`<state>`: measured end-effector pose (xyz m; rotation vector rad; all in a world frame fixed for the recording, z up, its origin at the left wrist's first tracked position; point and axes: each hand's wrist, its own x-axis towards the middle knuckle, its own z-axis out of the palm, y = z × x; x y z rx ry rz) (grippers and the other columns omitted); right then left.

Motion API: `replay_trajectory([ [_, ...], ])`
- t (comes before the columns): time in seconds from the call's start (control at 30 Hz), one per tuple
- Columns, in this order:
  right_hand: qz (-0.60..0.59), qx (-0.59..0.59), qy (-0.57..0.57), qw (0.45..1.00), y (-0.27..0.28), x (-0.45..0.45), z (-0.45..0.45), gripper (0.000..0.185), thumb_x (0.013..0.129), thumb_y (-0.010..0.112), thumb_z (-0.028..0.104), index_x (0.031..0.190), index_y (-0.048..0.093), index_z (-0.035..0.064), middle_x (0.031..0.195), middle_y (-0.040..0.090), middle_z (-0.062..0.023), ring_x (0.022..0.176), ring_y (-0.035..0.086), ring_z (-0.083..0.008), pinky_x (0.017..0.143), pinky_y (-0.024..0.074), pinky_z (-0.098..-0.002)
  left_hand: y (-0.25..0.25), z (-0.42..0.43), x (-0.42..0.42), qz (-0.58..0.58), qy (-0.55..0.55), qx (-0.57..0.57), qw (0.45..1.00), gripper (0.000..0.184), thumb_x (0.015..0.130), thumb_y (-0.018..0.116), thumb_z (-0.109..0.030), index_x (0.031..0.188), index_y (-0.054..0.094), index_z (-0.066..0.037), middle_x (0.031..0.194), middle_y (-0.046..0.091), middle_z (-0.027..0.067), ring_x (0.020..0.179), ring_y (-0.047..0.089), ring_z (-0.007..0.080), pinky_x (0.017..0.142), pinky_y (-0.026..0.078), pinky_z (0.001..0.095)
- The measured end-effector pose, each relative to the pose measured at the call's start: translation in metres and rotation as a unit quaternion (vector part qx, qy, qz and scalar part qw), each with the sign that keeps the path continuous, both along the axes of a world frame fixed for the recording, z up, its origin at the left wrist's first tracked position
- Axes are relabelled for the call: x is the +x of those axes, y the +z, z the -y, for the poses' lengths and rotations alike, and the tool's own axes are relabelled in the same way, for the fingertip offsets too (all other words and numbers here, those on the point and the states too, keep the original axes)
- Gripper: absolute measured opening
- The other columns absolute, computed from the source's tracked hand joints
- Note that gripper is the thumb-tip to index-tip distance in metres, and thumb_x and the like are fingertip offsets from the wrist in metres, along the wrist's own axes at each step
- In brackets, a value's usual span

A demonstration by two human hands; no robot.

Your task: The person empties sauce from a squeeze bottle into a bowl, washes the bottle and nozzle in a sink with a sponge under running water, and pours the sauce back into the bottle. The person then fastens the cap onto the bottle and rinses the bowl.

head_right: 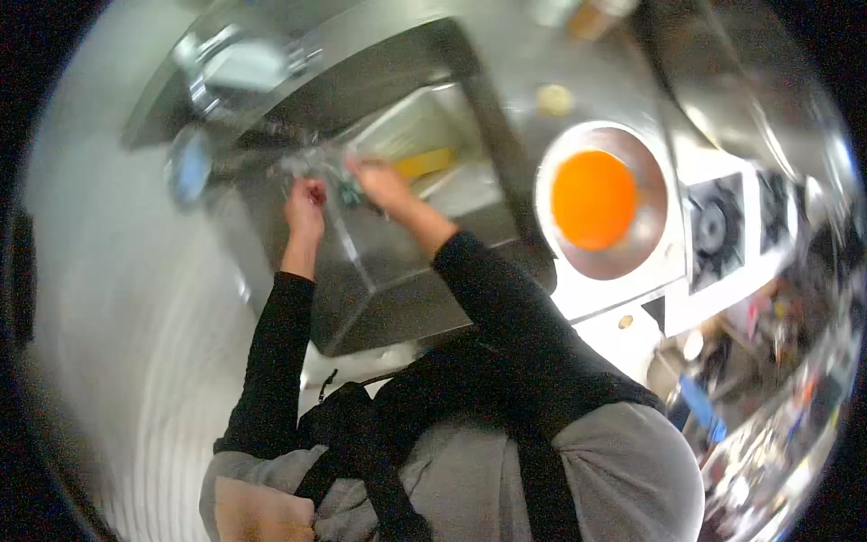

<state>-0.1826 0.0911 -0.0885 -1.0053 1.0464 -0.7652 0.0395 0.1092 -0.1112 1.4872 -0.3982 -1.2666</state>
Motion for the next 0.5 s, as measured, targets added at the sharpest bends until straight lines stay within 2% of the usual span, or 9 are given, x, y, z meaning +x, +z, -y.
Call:
replay_trajectory([
  [0.07,0.136,0.310,-0.064,0.939,-0.026,-0.056,-0.072,0.038,0.102,0.043,0.031,0.123,0.060,0.0049,0.107,0.066,-0.0114,0.091,0.063,-0.0234,0.076,0.0523,-0.0403,-0.058,0.017,-0.063,0.116,-0.221,0.058,0.967,0.032,0.097,0.059,-0.027,0.115,0.063,0.000,0.107,0.066,0.0123,0.097,0.064,0.0208,0.087,0.050,0.0320],
  [0.1,0.136,0.238,-0.016,0.962,-0.039,-0.077,-0.100,0.037,0.100,0.044,0.029,0.126,0.058,0.0056,0.110,0.064,-0.0119,0.091,0.062,-0.0235,0.075,0.0537,-0.0402,-0.099,0.030,-0.069,0.328,-0.426,0.002,0.843,0.045,0.096,0.061,-0.027,0.132,0.054,0.000,0.129,0.059,0.0163,0.117,0.058,0.0257,0.099,0.045,0.0353],
  [0.13,0.132,0.255,-0.018,0.958,-0.034,-0.091,-0.117,0.036,0.099,0.047,0.028,0.126,0.057,0.0055,0.114,0.062,-0.0120,0.089,0.062,-0.0231,0.075,0.0549,-0.0403,-0.145,0.033,-0.082,0.315,-0.498,-0.051,0.806,0.055,0.095,0.062,-0.030,0.138,0.048,0.001,0.137,0.053,0.0195,0.124,0.053,0.0308,0.104,0.042,0.0393],
  [0.17,0.127,0.271,-0.021,0.954,-0.028,-0.106,-0.134,0.036,0.097,0.050,0.026,0.126,0.056,0.0054,0.117,0.059,-0.0120,0.087,0.062,-0.0227,0.075,0.0562,-0.0404,-0.182,0.052,-0.097,0.444,-0.599,-0.031,0.666,0.064,0.092,0.065,-0.031,0.143,0.042,0.001,0.141,0.049,0.0230,0.131,0.046,0.0343,0.110,0.036,0.0432],
  [0.27,0.116,0.239,-0.041,0.963,0.002,-0.125,-0.140,0.046,0.096,0.054,0.032,0.136,0.048,0.0107,0.105,0.058,-0.0092,0.075,0.062,-0.0195,0.065,0.0542,-0.0341,-0.224,0.061,-0.128,0.505,-0.623,-0.172,0.572,0.075,0.086,0.069,-0.032,0.145,0.037,0.000,0.142,0.047,0.0235,0.133,0.043,0.0377,0.112,0.033,0.0440],
  [0.3,0.104,0.183,-0.043,0.977,-0.007,-0.124,-0.143,0.049,0.097,0.053,0.036,0.140,0.046,0.0129,0.099,0.058,-0.0082,0.072,0.061,-0.0180,0.060,0.0532,-0.0309,-0.162,0.053,-0.162,0.517,-0.632,-0.050,0.575,0.069,0.083,0.070,-0.028,0.142,0.042,-0.003,0.138,0.051,0.0223,0.127,0.049,0.0382,0.108,0.037,0.0451],
  [0.33,0.098,0.313,-0.072,0.942,0.038,-0.128,-0.134,0.050,0.097,0.054,0.038,0.140,0.046,0.0135,0.096,0.058,-0.0073,0.070,0.061,-0.0167,0.058,0.0520,-0.0292,-0.169,0.057,-0.165,0.501,-0.645,-0.085,0.572,0.066,0.083,0.069,-0.027,0.139,0.044,-0.003,0.134,0.053,0.0226,0.123,0.052,0.0387,0.103,0.040,0.0456],
  [0.47,0.178,0.269,-0.129,0.938,0.020,-0.124,-0.126,0.054,0.093,0.060,0.043,0.133,0.050,0.0089,0.100,0.060,-0.0082,0.082,0.063,-0.0184,0.060,0.0531,-0.0314,-0.177,0.077,-0.146,0.386,-0.712,-0.007,0.586,0.051,0.086,0.064,-0.022,0.133,0.050,-0.005,0.121,0.061,0.0188,0.113,0.059,0.0352,0.091,0.047,0.0428],
  [0.5,0.181,0.270,-0.125,0.937,0.019,-0.121,-0.121,0.054,0.093,0.060,0.043,0.133,0.050,0.0089,0.100,0.060,-0.0082,0.082,0.063,-0.0184,0.060,0.0531,-0.0314,-0.174,0.083,-0.130,0.206,-0.655,0.073,0.723,0.045,0.089,0.061,-0.024,0.129,0.052,-0.005,0.115,0.061,0.0149,0.110,0.059,0.0315,0.089,0.047,0.0407],
])
